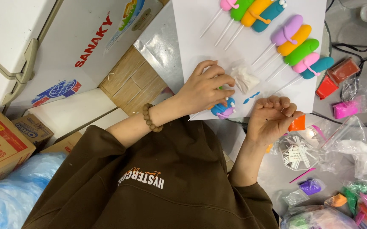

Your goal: Making colorful caterpillar-like cake toppers using modeling clay.

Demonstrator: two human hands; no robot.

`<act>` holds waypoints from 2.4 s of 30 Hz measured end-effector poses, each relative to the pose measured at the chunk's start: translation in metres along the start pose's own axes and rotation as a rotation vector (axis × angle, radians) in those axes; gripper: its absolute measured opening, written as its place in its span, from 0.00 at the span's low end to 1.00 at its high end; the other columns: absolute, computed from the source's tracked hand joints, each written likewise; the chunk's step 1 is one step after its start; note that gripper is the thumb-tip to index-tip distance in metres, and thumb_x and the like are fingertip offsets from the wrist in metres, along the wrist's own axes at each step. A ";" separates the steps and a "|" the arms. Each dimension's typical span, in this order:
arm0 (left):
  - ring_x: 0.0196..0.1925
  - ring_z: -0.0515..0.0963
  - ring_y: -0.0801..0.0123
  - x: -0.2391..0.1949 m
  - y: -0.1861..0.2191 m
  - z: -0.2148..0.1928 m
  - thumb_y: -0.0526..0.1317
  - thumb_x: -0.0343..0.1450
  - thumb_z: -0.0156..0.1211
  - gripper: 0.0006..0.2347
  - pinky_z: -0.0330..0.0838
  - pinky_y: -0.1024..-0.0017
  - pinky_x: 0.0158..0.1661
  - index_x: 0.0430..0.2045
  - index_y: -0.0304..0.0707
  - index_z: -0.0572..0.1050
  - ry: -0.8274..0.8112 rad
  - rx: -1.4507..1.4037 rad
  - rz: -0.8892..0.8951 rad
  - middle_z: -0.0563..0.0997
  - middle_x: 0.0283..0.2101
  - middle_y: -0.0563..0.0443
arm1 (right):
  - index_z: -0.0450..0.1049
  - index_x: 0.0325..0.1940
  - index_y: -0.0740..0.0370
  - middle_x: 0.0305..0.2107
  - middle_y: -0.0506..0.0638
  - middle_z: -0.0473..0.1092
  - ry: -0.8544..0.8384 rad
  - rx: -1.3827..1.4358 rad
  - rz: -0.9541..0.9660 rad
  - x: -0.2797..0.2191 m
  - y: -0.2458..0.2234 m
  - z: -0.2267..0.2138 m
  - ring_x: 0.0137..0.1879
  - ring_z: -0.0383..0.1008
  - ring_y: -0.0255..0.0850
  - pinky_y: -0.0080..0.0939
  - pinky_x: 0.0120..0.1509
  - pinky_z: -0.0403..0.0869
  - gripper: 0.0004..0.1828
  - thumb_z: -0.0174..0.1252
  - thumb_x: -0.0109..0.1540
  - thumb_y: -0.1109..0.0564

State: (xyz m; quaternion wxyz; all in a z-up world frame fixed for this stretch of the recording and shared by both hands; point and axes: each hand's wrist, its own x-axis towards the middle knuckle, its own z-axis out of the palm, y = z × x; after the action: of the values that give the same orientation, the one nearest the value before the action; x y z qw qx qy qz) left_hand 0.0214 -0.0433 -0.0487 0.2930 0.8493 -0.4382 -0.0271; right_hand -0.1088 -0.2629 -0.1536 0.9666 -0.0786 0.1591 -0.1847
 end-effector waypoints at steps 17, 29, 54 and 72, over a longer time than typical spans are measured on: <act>0.52 0.74 0.65 -0.017 0.004 -0.015 0.61 0.66 0.70 0.23 0.55 0.54 0.69 0.44 0.45 0.80 0.012 0.077 0.094 0.76 0.50 0.57 | 0.68 0.34 0.53 0.40 0.40 0.71 -0.017 0.015 0.019 0.002 -0.001 0.000 0.49 0.70 0.32 0.34 0.55 0.66 0.21 0.49 0.73 0.39; 0.52 0.75 0.66 -0.028 0.001 -0.011 0.62 0.68 0.68 0.25 0.54 0.55 0.69 0.52 0.46 0.79 0.012 0.113 0.111 0.76 0.52 0.56 | 0.68 0.38 0.51 0.41 0.39 0.71 -0.015 -0.006 0.001 0.001 0.001 -0.001 0.49 0.70 0.31 0.34 0.55 0.67 0.18 0.48 0.74 0.39; 0.78 0.54 0.54 -0.042 0.062 -0.019 0.70 0.70 0.61 0.29 0.40 0.43 0.74 0.49 0.46 0.79 0.043 -0.137 0.133 0.63 0.72 0.42 | 0.69 0.30 0.51 0.75 0.51 0.53 -0.281 0.143 0.048 -0.016 0.055 0.105 0.84 0.47 0.47 0.62 0.87 0.48 0.24 0.48 0.74 0.37; 0.79 0.56 0.55 -0.047 0.072 -0.022 0.68 0.72 0.61 0.27 0.41 0.46 0.76 0.50 0.45 0.79 0.140 -0.047 0.215 0.63 0.74 0.43 | 0.69 0.35 0.51 0.72 0.51 0.59 -0.356 0.116 0.040 -0.029 0.055 0.113 0.82 0.50 0.46 0.60 0.87 0.49 0.23 0.44 0.76 0.38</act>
State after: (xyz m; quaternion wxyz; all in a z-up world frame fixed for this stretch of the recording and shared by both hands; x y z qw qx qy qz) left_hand -0.0536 -0.0293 -0.0028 0.3438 0.7902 -0.5045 0.0537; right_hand -0.0780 -0.1911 -0.0516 0.9860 -0.0509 -0.0238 -0.1573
